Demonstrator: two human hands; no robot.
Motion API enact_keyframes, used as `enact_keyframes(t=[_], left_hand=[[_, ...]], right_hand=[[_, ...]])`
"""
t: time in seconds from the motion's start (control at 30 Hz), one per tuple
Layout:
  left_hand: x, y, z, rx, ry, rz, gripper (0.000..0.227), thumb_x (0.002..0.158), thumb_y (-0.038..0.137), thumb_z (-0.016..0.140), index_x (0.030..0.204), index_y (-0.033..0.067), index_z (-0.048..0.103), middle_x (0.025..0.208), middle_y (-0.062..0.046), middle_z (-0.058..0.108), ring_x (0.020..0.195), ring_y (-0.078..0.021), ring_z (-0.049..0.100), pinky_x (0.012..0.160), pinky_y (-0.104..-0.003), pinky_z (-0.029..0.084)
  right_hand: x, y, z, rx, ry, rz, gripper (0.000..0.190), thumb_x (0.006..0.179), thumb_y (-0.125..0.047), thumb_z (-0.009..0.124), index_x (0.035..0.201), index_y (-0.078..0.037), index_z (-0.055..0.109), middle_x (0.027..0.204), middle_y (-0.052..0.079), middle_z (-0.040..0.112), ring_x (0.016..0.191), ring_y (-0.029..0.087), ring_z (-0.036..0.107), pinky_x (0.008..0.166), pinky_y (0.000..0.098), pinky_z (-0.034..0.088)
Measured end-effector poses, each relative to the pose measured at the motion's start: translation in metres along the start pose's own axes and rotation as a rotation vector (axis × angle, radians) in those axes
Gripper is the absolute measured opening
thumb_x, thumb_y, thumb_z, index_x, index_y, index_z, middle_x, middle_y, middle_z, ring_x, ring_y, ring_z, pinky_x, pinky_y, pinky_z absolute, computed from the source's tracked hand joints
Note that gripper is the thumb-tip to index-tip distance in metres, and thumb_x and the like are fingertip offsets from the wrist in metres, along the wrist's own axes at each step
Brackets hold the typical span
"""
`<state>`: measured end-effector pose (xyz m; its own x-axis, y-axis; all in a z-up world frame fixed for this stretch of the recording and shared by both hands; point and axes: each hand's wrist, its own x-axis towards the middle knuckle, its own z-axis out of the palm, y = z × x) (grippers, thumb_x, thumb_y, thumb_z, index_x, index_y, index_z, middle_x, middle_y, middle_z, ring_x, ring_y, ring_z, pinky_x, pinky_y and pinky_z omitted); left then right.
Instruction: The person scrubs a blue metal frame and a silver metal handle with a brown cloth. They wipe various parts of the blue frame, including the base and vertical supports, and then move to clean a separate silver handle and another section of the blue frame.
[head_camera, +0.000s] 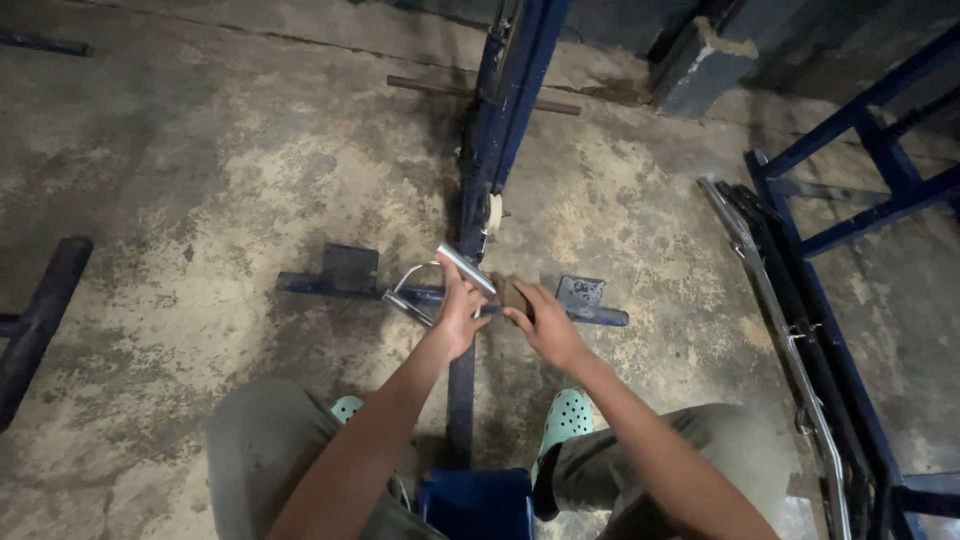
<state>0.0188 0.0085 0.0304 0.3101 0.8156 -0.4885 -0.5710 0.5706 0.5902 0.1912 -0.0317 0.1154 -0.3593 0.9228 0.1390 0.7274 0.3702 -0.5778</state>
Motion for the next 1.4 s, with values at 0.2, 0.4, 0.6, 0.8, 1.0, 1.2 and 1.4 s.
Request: enact_keyframes(t=[0.2,0.4,0.6,0.8,1.0,1.2,1.4], left_hand=[[-0.003,-0.006,0.013,0.118,-0.060,0.031,0.124,0.072,0.097,0.011,0.159,0.0125,0.034,0.158,-0.013,0.043,0.148,-0.0257,0.037,0.120,-0.058,0.022],[0.013,-0.022,-0.004,0.380,-0.079,-0.031,0.118,0.075,0.096,0.010,0.167,0.0220,0.017,0.164,0.000,0.028,0.142,-0.0135,0.021,0.122,-0.051,0.012],[-0.003,0.011,-0.001,0.449,0.280,0.420,0.076,0.094,0.073,0.045,0.120,0.0074,0.073,0.116,-0.014,0.079,0.094,-0.0204,0.076,0.080,-0.037,0.055],[0.042,0.002,-0.070,0.374,0.975,0.628,0.034,0.084,0.017,0.087,0.086,-0.0030,0.059,0.082,-0.009,0.058,0.068,-0.0173,0.054,0.059,-0.037,0.047],[0.038,0.007,-0.055,0.114,0.257,0.296,0.020,0.091,0.012,0.070,0.105,0.0043,0.059,0.082,-0.002,0.056,0.067,-0.0153,0.054,0.057,-0.035,0.046],[0.010,0.015,-0.032,0.239,0.162,0.401,0.037,0.091,0.008,0.069,0.127,0.0104,0.060,0.095,-0.002,0.063,0.081,-0.0128,0.062,0.068,-0.030,0.051],[0.017,-0.001,-0.027,0.308,0.026,0.523,0.038,0.091,0.008,0.068,0.127,0.0093,0.056,0.097,-0.002,0.068,0.084,-0.0120,0.065,0.072,-0.029,0.055]], right_hand=[[0.026,-0.012,-0.014,0.054,-0.059,0.048,0.053,0.095,-0.032,0.074,0.137,-0.003,0.058,0.118,0.024,0.068,0.106,0.042,0.067,0.094,0.0450,0.053],[0.020,-0.015,0.001,0.065,-0.126,0.265,0.066,0.072,-0.027,0.090,0.125,-0.006,0.057,0.101,0.020,0.072,0.095,0.037,0.071,0.083,0.0442,0.055],[0.036,0.024,0.014,0.240,0.042,0.129,0.034,0.072,-0.012,0.083,0.104,-0.007,0.073,0.091,0.011,0.076,0.080,0.019,0.070,0.076,0.0343,0.057],[0.039,0.054,0.005,0.595,0.079,0.303,0.028,0.076,-0.005,0.076,0.103,-0.006,0.073,0.089,-0.001,0.074,0.080,0.010,0.065,0.074,0.0277,0.053],[0.038,0.062,-0.010,0.483,0.167,0.393,0.026,0.076,-0.005,0.074,0.102,-0.005,0.072,0.088,0.001,0.073,0.082,0.012,0.068,0.077,0.0285,0.055],[0.030,0.108,0.003,0.398,0.232,0.362,0.020,0.078,-0.012,0.074,0.096,-0.005,0.071,0.089,0.007,0.076,0.080,0.017,0.071,0.077,0.0336,0.057],[0.029,0.120,0.010,0.010,-0.036,0.489,0.034,0.087,-0.031,0.079,0.109,-0.008,0.066,0.088,0.010,0.072,0.081,0.026,0.069,0.079,0.0413,0.055]])
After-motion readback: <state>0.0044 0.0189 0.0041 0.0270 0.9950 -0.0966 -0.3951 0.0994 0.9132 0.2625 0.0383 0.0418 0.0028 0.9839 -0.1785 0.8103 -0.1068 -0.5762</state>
